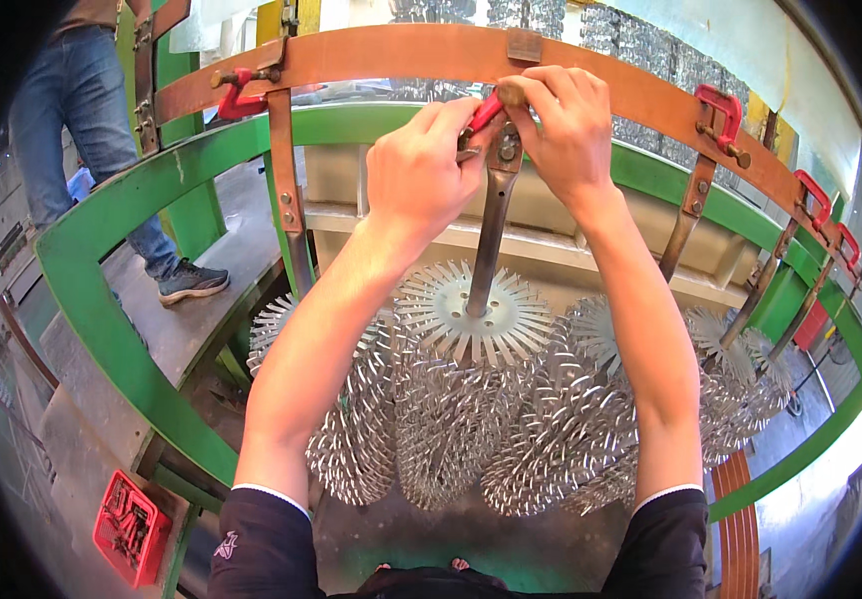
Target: The person uses a red hand-operated clamp to secure a vertical metal rod assembly to an overhead horizontal bar, tightening a screw by hand to lock it in place.
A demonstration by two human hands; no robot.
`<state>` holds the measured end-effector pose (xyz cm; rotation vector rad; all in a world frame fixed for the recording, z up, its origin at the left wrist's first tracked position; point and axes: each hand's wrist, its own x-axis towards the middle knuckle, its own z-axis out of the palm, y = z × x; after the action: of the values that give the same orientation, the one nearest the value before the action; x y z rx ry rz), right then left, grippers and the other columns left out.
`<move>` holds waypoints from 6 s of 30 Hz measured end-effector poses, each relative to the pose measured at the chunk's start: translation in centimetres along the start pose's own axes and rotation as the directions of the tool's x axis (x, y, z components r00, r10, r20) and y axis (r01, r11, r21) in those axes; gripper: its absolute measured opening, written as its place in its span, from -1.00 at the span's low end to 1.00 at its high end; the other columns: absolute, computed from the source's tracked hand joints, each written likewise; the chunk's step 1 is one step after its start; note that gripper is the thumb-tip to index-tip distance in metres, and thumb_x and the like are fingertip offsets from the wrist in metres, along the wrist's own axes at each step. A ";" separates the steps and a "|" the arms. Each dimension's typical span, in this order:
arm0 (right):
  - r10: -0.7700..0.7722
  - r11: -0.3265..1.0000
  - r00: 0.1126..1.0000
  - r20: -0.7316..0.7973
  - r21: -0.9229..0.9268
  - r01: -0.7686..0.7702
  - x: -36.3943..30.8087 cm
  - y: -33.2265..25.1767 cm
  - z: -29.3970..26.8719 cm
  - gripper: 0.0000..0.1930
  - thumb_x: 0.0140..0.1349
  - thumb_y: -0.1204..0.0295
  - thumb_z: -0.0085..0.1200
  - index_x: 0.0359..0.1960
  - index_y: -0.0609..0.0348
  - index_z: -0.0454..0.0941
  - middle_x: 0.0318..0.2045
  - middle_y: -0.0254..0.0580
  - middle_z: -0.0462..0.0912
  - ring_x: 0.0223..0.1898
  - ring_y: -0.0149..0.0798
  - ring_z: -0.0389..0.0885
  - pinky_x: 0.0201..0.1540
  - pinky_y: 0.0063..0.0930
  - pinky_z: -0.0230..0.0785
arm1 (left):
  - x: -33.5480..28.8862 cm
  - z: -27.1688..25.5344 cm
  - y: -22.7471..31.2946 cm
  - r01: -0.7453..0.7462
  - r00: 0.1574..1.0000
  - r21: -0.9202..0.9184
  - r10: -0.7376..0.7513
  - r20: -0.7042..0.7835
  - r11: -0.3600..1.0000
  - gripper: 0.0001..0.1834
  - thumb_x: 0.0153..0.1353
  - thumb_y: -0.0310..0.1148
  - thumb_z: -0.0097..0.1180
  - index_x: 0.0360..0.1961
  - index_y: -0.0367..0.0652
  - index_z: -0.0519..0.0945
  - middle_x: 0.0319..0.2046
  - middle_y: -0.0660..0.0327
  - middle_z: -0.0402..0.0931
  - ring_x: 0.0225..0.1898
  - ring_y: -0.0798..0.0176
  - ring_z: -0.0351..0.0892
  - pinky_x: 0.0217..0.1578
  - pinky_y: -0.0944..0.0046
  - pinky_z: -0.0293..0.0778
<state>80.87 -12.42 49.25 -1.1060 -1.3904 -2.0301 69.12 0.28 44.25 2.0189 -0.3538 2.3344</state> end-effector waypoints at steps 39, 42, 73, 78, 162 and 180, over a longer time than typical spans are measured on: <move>-0.153 0.830 0.761 0.631 -0.336 0.446 9.9 -2.6 -9.5 -0.72 0.34 0.14 0.10 -0.35 0.07 0.49 -0.46 -0.21 0.58 -0.24 -0.19 0.52 0.01 -0.25 0.27 | 1.9 0.9 -0.5 -0.093 0.992 0.003 0.092 0.088 0.996 -0.71 0.15 -0.35 0.31 -0.12 -0.18 0.58 -0.42 0.15 0.58 -0.36 0.04 0.66 -0.49 0.09 0.56; -0.196 0.755 0.728 0.657 -0.373 0.540 10.3 -2.8 -9.5 -0.70 0.36 0.12 0.09 -0.35 0.08 0.48 -0.49 -0.21 0.58 -0.26 -0.20 0.52 -0.02 -0.26 0.26 | 1.9 0.8 -0.6 -0.109 0.988 -0.006 0.109 0.111 0.994 -0.71 0.16 -0.36 0.30 -0.11 -0.19 0.57 -0.43 0.16 0.56 -0.36 0.05 0.65 -0.49 0.09 0.55; -0.112 0.801 0.766 0.633 -0.399 0.446 8.7 -0.8 -7.9 -0.75 0.25 0.23 0.16 -0.24 0.13 0.49 -0.36 -0.10 0.59 -0.12 -0.07 0.52 0.27 -0.10 0.22 | 1.9 2.6 -0.5 -0.018 1.000 -0.026 0.019 0.020 0.999 -0.74 0.06 -0.44 0.20 -0.19 -0.18 0.51 -0.43 0.16 0.51 -0.33 0.07 0.65 -0.43 0.10 0.58; 0.049 0.790 0.664 0.746 -0.436 0.430 9.7 -2.2 -8.1 -0.69 0.38 0.08 0.06 -0.28 0.07 0.49 -0.47 -0.17 0.62 -0.21 -0.16 0.56 0.18 -0.20 0.17 | 1.8 1.8 0.0 -0.004 0.999 -0.032 0.006 0.051 0.999 -0.68 0.07 -0.44 0.23 -0.11 -0.15 0.51 -0.41 0.16 0.52 -0.32 0.05 0.64 -0.43 0.07 0.57; 0.278 0.936 0.945 -0.171 0.269 -0.227 0.6 -3.0 4.6 -0.25 -0.14 0.42 0.44 0.12 0.25 0.29 0.09 0.03 0.43 0.26 0.21 0.35 0.38 0.20 0.09 | 15.2 -3.4 1.0 -0.693 0.663 0.179 0.520 0.538 0.699 -0.46 0.25 0.18 0.13 -0.45 -0.15 0.52 -0.61 0.11 0.58 -0.62 -0.03 0.61 -0.59 0.06 0.51; 0.455 0.810 0.886 -0.088 0.454 -0.371 0.8 -2.7 5.4 -0.48 0.17 0.30 0.25 0.07 0.26 0.32 0.17 0.00 0.49 0.32 0.15 0.32 0.44 0.17 0.01 | 7.1 -1.0 5.7 0.057 0.993 0.351 -0.090 0.078 0.935 -0.38 0.26 0.26 0.14 -0.48 -0.17 0.49 -0.62 0.02 0.61 -0.59 -0.13 0.65 -0.58 -0.03 0.54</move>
<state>80.40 -6.37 49.32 -0.8911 -1.2719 -1.3902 66.06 -5.97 50.29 2.2460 0.1465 2.4009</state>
